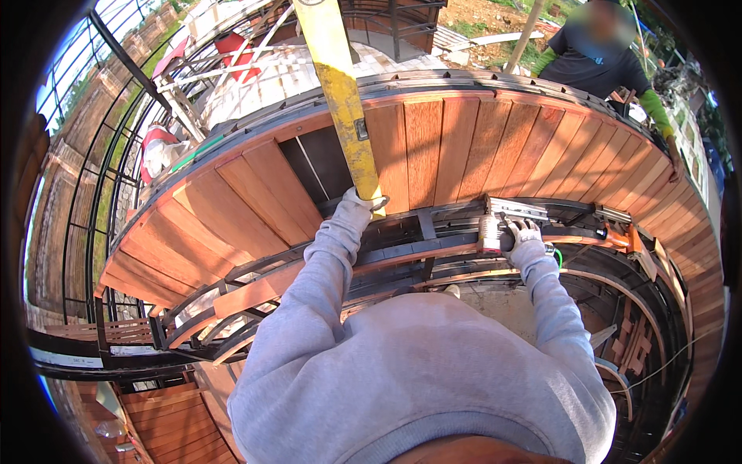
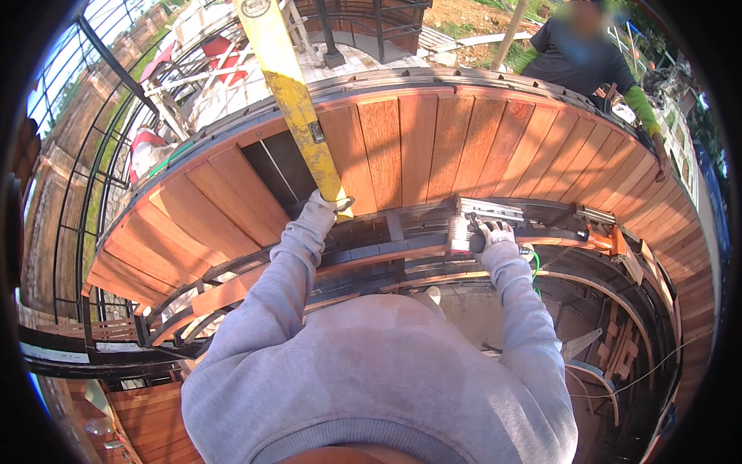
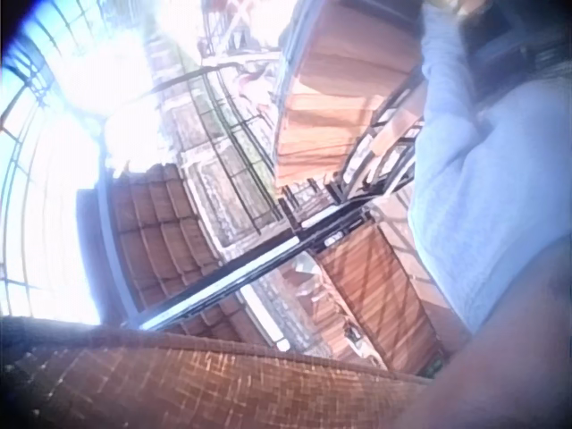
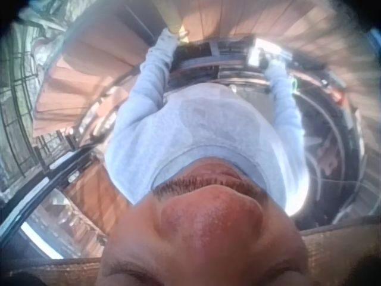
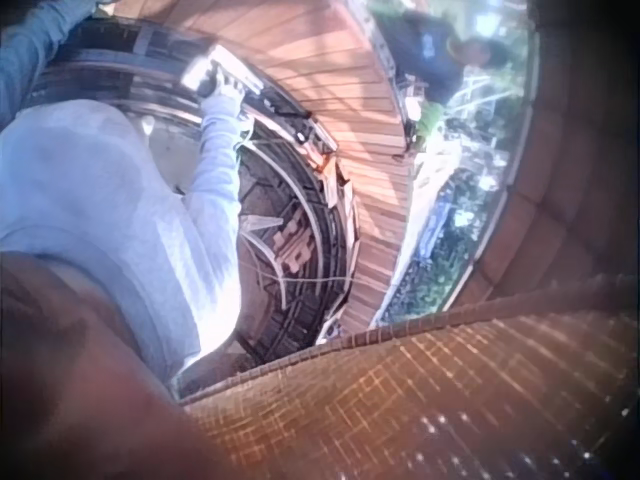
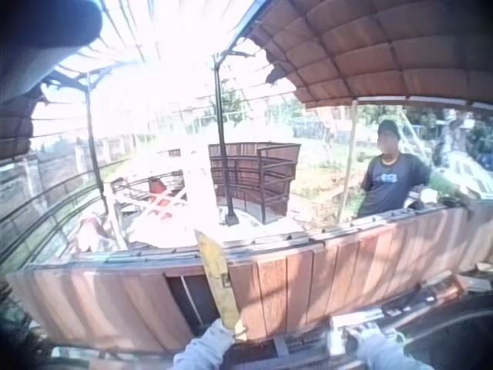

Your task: The person installs wooden panels onto a curved metal frame, using a nail gun to secure them in place. They repeatedly check alignment with a level and adjust the panels as needed.

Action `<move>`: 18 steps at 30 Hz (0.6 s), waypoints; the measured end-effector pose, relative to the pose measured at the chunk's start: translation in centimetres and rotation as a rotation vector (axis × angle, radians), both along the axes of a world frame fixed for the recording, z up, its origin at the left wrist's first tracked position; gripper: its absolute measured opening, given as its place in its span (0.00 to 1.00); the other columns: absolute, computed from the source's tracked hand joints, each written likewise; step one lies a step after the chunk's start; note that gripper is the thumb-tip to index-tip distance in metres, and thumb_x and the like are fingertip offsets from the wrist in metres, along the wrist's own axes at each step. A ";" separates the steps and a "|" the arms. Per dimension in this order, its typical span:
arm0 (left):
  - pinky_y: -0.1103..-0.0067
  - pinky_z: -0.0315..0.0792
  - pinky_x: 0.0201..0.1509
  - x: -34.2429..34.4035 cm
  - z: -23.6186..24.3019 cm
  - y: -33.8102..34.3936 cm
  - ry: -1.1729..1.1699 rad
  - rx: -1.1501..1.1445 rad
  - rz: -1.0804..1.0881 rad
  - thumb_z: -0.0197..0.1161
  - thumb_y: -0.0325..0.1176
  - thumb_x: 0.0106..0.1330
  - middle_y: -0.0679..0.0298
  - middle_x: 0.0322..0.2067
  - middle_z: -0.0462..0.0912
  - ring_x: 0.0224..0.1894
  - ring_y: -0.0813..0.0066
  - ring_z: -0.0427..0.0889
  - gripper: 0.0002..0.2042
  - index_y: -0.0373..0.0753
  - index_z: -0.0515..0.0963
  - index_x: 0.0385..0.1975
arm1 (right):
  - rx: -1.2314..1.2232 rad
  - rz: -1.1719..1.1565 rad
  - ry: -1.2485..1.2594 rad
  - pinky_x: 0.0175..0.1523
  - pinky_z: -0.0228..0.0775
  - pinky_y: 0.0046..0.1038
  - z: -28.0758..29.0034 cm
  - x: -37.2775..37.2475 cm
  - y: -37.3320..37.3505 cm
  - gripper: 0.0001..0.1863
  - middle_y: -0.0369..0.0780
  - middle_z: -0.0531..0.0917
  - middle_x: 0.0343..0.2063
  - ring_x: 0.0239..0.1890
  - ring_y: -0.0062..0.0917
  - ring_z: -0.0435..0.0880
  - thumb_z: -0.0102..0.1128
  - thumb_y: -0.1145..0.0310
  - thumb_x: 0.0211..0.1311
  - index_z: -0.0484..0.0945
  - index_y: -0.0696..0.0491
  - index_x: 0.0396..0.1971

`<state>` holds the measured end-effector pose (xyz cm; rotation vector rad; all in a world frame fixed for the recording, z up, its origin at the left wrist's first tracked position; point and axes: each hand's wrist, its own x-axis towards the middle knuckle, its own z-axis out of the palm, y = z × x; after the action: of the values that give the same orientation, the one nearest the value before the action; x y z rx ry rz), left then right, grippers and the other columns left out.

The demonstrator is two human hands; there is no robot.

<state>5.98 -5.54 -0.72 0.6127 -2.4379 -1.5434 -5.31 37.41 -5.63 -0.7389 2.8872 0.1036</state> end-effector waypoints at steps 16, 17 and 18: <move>0.74 0.78 0.41 -1.3 -4.8 -2.2 0.075 -0.124 -0.120 0.73 0.36 0.63 0.61 0.36 0.84 0.36 0.72 0.82 0.13 0.36 0.80 0.42 | 0.028 0.010 -0.029 0.74 0.52 0.43 0.1 -0.1 -0.6 0.45 0.46 0.71 0.65 0.68 0.46 0.65 0.69 0.52 0.47 0.66 0.44 0.69; 0.74 0.78 0.41 -1.4 -4.6 -2.1 0.076 -0.100 -0.109 0.73 0.37 0.63 0.61 0.36 0.84 0.37 0.72 0.82 0.14 0.36 0.79 0.42 | 0.041 0.021 -0.040 0.74 0.52 0.43 0.7 -0.1 -0.9 0.45 0.45 0.70 0.65 0.68 0.45 0.65 0.70 0.52 0.47 0.66 0.44 0.69; 0.74 0.78 0.41 -1.1 -4.2 -1.8 0.074 -0.097 -0.110 0.74 0.37 0.62 0.60 0.36 0.84 0.37 0.72 0.82 0.15 0.36 0.79 0.42 | 0.055 0.023 -0.048 0.74 0.52 0.43 1.2 0.1 -0.9 0.45 0.45 0.70 0.65 0.68 0.45 0.65 0.70 0.52 0.46 0.66 0.44 0.69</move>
<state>4.91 -7.31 -4.89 0.4041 -2.5107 -1.4490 -5.22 36.46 -4.40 -0.7546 2.8184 0.1656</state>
